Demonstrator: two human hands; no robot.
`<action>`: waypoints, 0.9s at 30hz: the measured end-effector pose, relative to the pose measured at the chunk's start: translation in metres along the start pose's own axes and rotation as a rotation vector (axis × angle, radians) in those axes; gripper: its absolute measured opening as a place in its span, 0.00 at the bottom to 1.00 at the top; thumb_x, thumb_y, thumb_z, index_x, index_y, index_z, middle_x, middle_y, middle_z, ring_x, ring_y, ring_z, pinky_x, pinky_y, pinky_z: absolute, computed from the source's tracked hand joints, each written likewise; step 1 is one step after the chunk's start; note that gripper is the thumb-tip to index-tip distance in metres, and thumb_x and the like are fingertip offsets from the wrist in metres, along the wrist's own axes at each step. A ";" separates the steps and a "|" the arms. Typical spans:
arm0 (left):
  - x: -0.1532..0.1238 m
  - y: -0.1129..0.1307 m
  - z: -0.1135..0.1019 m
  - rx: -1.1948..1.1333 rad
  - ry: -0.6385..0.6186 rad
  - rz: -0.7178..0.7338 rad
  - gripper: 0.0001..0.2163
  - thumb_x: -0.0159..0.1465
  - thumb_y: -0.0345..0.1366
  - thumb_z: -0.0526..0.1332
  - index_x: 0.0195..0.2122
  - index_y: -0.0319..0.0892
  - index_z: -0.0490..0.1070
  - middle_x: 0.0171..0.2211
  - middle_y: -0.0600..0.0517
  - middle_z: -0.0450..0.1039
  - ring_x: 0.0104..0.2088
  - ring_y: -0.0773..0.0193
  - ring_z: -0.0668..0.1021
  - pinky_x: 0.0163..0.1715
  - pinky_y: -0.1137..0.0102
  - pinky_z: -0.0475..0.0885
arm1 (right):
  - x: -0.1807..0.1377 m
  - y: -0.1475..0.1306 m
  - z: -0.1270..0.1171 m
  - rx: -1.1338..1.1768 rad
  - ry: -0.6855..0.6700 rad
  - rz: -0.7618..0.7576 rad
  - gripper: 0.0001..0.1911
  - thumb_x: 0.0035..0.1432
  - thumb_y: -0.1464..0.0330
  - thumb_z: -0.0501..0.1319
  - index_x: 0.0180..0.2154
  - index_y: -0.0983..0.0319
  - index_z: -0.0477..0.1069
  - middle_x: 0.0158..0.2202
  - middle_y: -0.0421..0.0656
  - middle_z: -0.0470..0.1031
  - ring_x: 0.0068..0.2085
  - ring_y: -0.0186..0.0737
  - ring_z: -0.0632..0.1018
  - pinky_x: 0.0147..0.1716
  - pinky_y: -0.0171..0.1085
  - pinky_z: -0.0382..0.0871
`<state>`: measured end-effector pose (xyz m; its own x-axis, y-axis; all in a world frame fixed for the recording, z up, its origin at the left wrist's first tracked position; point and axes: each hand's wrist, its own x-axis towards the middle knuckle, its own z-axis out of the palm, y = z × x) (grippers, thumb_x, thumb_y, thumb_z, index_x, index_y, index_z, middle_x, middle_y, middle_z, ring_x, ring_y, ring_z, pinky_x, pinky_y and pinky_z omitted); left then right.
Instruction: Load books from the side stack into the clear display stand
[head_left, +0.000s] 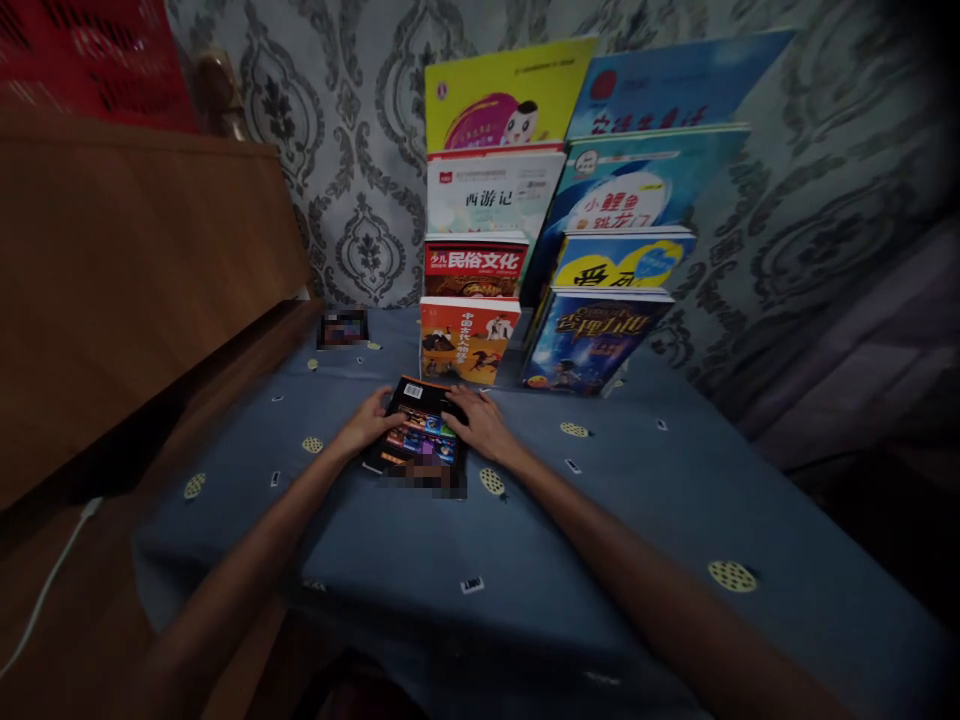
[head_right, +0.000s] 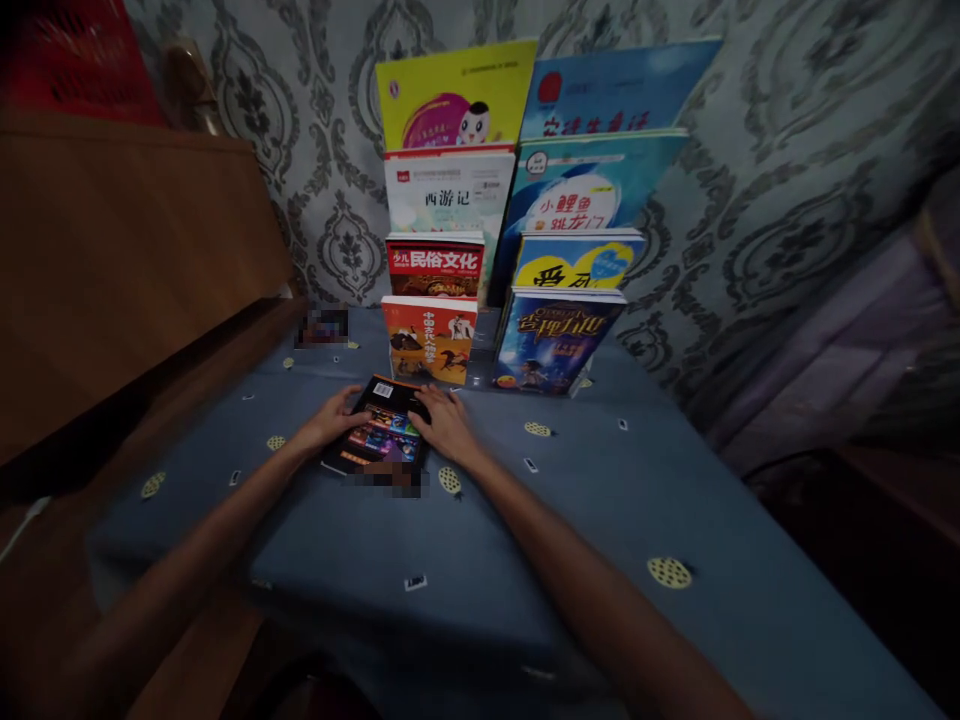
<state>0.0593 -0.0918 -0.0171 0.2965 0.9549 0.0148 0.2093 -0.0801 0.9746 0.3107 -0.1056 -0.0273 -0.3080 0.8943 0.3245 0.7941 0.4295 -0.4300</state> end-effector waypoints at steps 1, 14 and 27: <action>-0.004 0.003 -0.003 -0.047 -0.043 -0.009 0.34 0.54 0.46 0.70 0.61 0.42 0.65 0.33 0.50 0.80 0.29 0.58 0.81 0.31 0.66 0.76 | 0.000 0.002 0.001 0.001 0.004 -0.005 0.25 0.68 0.60 0.56 0.61 0.64 0.69 0.65 0.56 0.67 0.68 0.55 0.65 0.66 0.61 0.54; -0.023 0.038 -0.011 0.129 -0.176 0.243 0.25 0.60 0.49 0.65 0.56 0.45 0.76 0.45 0.45 0.77 0.50 0.51 0.77 0.54 0.60 0.70 | 0.002 0.011 -0.008 0.095 0.060 -0.061 0.21 0.66 0.58 0.59 0.55 0.60 0.75 0.58 0.52 0.76 0.62 0.53 0.73 0.63 0.57 0.62; -0.019 0.052 0.004 0.030 0.156 0.314 0.21 0.63 0.56 0.60 0.38 0.41 0.75 0.35 0.50 0.77 0.39 0.57 0.77 0.42 0.67 0.71 | -0.043 -0.011 -0.024 0.606 -0.042 0.111 0.37 0.65 0.39 0.43 0.46 0.56 0.80 0.44 0.46 0.83 0.50 0.53 0.80 0.55 0.54 0.73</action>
<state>0.0683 -0.1152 0.0328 0.2049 0.9143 0.3494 0.1585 -0.3832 0.9099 0.3275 -0.1520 -0.0160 -0.2704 0.9367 0.2224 0.3879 0.3174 -0.8653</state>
